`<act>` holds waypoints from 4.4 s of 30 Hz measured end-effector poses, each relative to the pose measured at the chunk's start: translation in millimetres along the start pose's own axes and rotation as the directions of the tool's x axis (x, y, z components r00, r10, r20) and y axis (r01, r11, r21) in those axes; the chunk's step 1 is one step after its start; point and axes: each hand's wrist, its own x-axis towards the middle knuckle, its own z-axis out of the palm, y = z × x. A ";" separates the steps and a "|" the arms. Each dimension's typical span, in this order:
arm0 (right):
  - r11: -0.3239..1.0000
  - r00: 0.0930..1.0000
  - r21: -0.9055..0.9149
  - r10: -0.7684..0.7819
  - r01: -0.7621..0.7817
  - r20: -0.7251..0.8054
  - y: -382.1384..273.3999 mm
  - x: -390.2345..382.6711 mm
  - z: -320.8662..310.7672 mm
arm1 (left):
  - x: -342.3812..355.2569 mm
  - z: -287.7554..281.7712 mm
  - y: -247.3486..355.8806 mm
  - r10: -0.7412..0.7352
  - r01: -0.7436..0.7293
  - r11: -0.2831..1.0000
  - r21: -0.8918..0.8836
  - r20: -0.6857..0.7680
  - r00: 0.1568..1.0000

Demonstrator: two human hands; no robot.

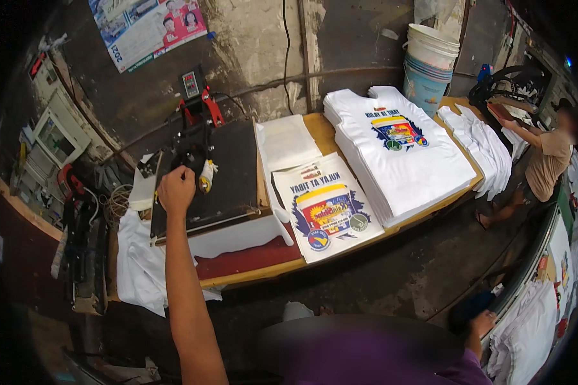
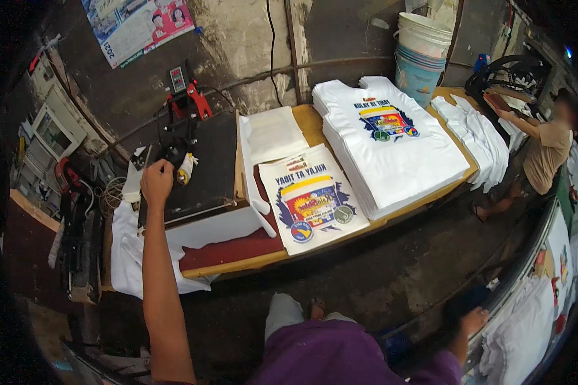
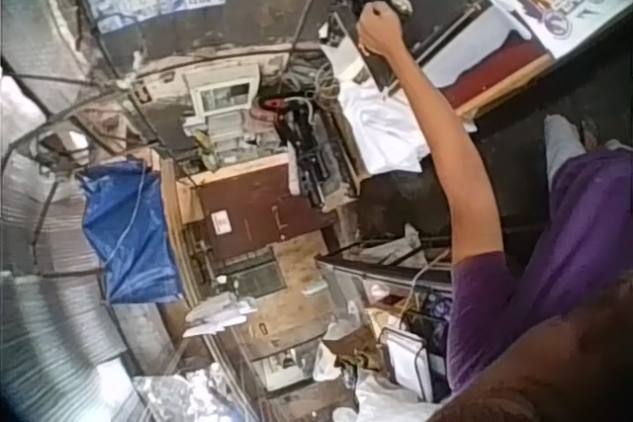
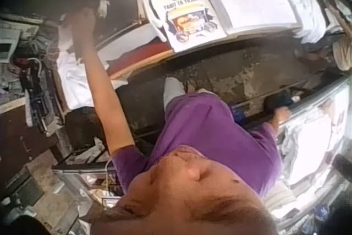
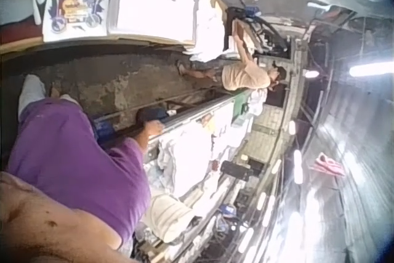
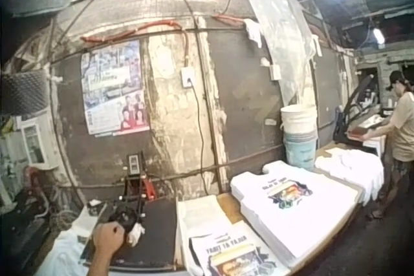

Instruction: Using a heat press machine to apply graphics to white t-shirts.

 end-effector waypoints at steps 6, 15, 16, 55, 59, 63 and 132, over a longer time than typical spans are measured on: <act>0.970 0.967 0.118 0.192 -0.213 0.168 66.1 10.9 59.9 | -6.3 5.5 0.4 0.061 -0.061 0.998 -0.002 -0.076 0.995; 0.933 0.970 0.270 0.240 -0.238 0.025 46.3 -0.1 52.6 | -5.8 15.5 -2.9 0.082 -0.078 0.996 0.033 -0.154 0.985; 0.932 0.971 0.274 0.236 -0.237 0.037 45.5 3.2 59.3 | -5.1 15.6 -4.6 0.094 -0.089 0.995 0.040 -0.158 0.983; 0.935 0.945 0.182 0.320 -0.304 -0.065 51.7 22.6 101.1 | -10.4 27.0 -0.5 0.156 -0.154 0.988 0.034 -0.331 0.931; 0.881 0.919 0.267 0.387 -0.392 0.073 41.2 26.6 99.3 | -12.4 22.7 -4.7 0.134 -0.131 0.991 0.031 -0.317 0.939; 0.951 0.951 0.241 0.244 -0.195 -0.191 52.9 0.9 74.6 | -11.3 24.4 -3.5 0.142 -0.135 0.990 0.044 -0.318 0.938; 0.912 0.917 0.196 0.385 -0.360 -0.105 43.1 53.6 173.0 | -13.2 24.5 -3.6 0.165 -0.166 0.986 0.029 -0.358 0.919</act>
